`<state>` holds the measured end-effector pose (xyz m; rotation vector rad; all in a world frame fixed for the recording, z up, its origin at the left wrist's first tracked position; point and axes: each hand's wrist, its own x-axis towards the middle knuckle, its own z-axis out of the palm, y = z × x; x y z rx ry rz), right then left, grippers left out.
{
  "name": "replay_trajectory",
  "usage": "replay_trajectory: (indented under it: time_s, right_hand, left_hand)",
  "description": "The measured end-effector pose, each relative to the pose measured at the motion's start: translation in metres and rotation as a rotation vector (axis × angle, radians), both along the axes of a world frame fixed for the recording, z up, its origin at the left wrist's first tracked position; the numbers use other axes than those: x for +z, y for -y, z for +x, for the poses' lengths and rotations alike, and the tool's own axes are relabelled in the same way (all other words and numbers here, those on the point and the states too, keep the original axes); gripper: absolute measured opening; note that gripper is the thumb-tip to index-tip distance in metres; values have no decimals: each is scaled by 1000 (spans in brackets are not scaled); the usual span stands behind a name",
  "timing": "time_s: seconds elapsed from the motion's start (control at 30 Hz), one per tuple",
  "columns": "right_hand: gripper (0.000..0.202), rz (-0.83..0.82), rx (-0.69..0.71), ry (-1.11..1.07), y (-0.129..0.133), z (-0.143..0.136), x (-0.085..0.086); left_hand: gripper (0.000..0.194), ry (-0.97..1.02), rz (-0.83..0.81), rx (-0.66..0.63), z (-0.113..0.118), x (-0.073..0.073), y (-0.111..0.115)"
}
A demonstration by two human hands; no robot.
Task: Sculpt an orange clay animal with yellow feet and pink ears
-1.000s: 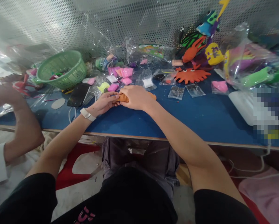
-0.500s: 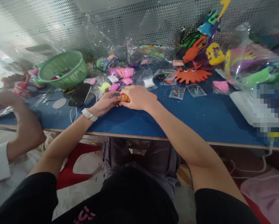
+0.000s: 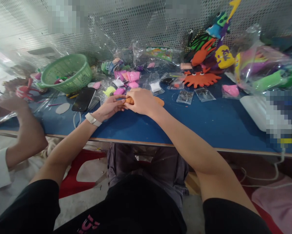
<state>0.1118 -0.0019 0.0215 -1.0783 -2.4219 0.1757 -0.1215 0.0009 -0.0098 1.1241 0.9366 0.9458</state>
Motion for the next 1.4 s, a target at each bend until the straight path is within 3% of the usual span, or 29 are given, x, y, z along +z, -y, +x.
replay_trajectory:
  time_s: [0.23,0.4,0.67,1.1,1.4]
  right_hand:
    - [25,-20,5,-11,2,1,5]
    - [28,-20,15,-8,4,5,8]
    - [31,-3,9,6,4,4,7]
    - [45,-4,47,45,1,6,3]
    - [40,8,52,77,-2,7,1]
  left_hand:
    - [28,48,11,-43,-4,0,-3]
    - [54,36,49,-93,-12,-3,-6]
    - [73,5,94,-94,-11,-8,-8]
    - [47,-21,76,10,1,-5,-1]
    - [18,88,-7,8,6,-4,-2]
